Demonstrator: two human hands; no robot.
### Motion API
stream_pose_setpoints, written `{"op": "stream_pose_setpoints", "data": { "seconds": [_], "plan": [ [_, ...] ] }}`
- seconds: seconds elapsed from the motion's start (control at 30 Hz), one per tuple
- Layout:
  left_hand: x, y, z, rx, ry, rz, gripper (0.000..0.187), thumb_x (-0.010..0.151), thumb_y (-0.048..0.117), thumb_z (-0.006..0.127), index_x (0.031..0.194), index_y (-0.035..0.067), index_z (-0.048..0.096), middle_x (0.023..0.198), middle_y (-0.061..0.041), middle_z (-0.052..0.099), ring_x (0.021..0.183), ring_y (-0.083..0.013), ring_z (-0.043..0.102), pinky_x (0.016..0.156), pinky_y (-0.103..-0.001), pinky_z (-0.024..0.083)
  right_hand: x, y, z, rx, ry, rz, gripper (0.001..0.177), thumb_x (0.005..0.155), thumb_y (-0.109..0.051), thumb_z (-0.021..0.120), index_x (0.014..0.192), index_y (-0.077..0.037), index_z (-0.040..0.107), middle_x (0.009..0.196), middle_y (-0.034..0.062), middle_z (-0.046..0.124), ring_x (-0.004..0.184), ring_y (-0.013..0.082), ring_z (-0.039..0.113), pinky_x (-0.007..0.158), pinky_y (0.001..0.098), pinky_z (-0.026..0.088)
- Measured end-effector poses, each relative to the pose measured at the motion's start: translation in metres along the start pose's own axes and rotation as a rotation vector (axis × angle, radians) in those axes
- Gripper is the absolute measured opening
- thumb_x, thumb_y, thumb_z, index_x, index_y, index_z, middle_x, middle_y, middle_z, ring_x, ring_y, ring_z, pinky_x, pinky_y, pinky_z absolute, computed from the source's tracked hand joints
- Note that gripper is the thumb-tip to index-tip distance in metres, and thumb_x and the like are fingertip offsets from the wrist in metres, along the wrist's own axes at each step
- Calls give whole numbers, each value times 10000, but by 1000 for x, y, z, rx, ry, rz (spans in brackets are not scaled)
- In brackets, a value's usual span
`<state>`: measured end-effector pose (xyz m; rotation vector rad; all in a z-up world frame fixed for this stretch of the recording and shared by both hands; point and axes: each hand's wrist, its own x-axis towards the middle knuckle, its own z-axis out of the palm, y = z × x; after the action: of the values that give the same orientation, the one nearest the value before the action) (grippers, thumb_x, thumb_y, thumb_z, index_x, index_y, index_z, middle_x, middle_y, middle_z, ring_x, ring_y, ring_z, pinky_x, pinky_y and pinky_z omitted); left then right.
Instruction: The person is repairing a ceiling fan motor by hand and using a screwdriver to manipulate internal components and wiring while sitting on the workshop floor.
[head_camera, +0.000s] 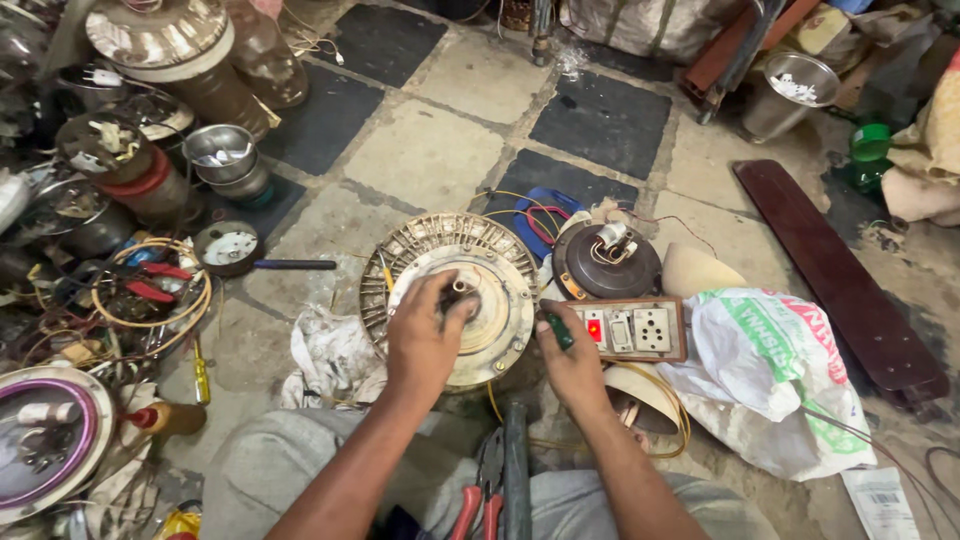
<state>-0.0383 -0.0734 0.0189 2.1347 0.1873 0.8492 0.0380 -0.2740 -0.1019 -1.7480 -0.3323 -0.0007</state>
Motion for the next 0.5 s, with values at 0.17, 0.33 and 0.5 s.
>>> {"op": "stream_pose_setpoints", "data": {
  "seconds": [0.17,0.33,0.5],
  "plan": [
    [8,-1,6,-49,0,-75,243,847,93,793,1068,33,713,961,-122,731,792,-254,729,719,-346,575,3,-14,2,290,-1,317,383,962,-180,656,1318,-43,616,1062,76,679,902,134,654,765,297,587],
    [13,-5,5,-38,-45,-60,237,831,68,794,1056,43,723,964,-119,740,821,-265,730,731,-342,574,2,-40,-11,78,130,134,367,991,-145,675,1328,-16,605,1109,95,678,976,150,620,839,280,515],
    [25,-7,0,-34,-104,11,270,827,23,771,1092,50,728,1021,-134,747,925,-285,735,788,-352,573,13,-53,-25,486,119,233,396,942,-83,607,1333,-55,551,1203,48,654,983,117,643,756,273,563]
  ]
}}
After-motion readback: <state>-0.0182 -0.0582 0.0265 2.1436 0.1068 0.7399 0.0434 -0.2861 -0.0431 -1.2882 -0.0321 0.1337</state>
